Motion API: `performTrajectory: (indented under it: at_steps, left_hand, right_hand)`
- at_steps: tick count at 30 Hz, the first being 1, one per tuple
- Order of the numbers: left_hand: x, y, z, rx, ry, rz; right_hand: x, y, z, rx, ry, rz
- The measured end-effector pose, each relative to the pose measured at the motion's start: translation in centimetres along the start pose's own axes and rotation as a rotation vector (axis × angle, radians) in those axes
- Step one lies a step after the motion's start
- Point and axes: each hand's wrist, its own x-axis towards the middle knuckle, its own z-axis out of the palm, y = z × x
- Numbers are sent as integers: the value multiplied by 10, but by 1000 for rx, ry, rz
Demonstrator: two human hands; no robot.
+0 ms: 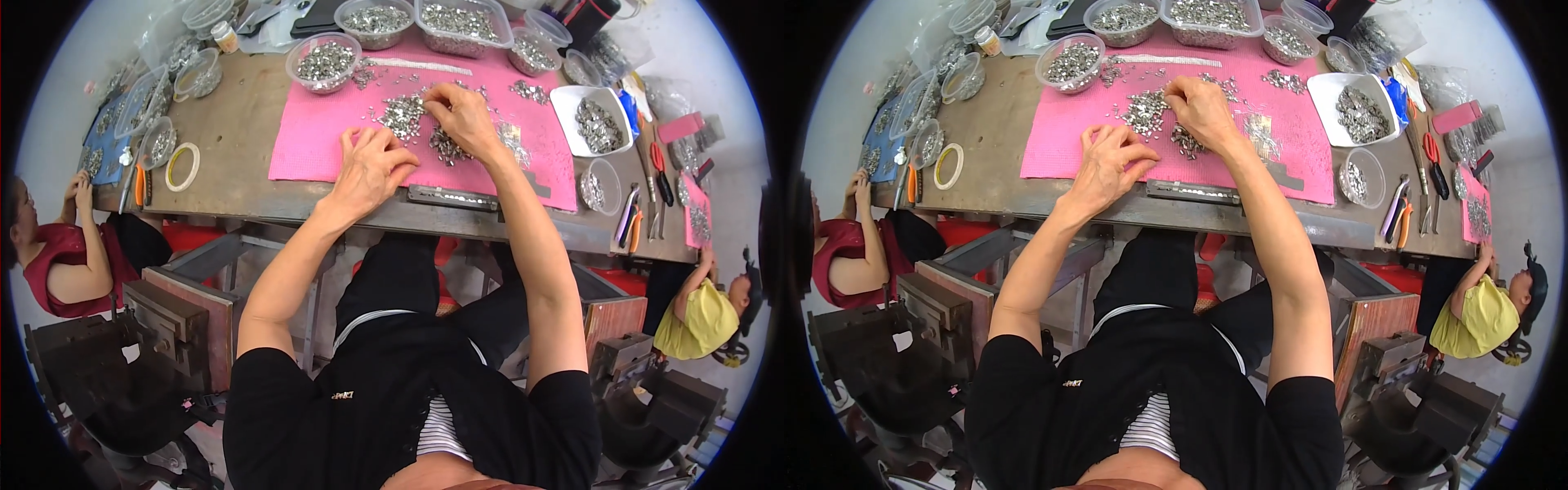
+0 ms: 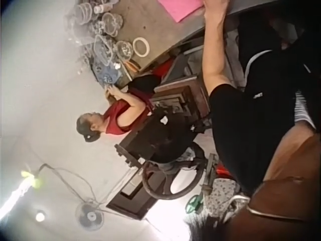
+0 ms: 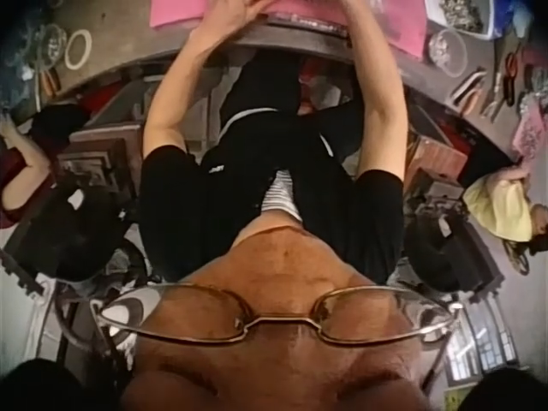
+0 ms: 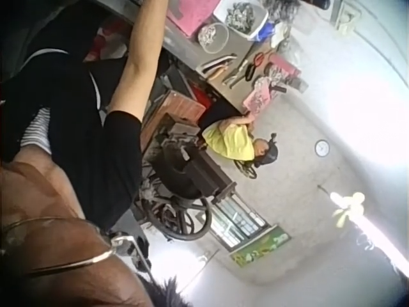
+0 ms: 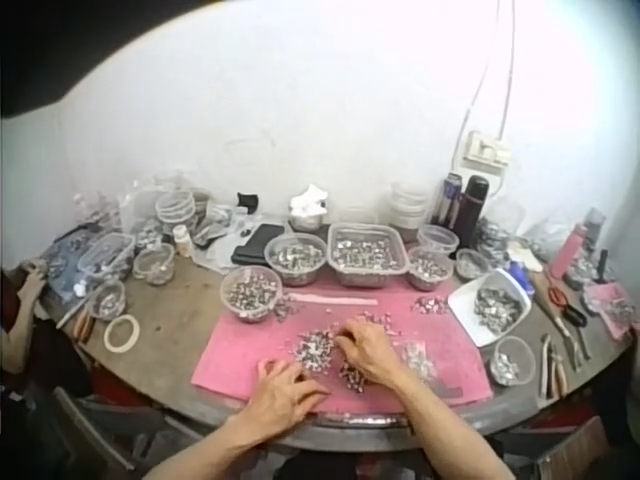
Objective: Assembling small metal components using a manual press and cleaning them with a brush.
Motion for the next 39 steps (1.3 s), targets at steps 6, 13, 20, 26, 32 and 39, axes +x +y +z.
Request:
performTrajectory:
  at_steps: [6, 13, 20, 26, 32, 39]
  left_hand:
    - [7, -3, -6, 35, -27, 61]
    - [15, 0, 4, 159, 19, 173]
    - [17, 5, 1, 182, -35, 201]
    - [15, 50, 9, -266, -41, 41]
    - [6, 72, 33, -240, 48, 59]
    - [6, 75, 35, -160, 60, 144]
  right_hand:
    - [-40, -26, -41, 51, -9, 111]
    - [-104, -4, -72, -138, -16, 141]
    - [-120, 8, -82, -195, -105, 78]
    - [-124, 6, -82, -191, -88, 176]
    - [-125, 4, -79, -238, -39, 167]
    - [-128, 6, -74, -163, 48, 195]
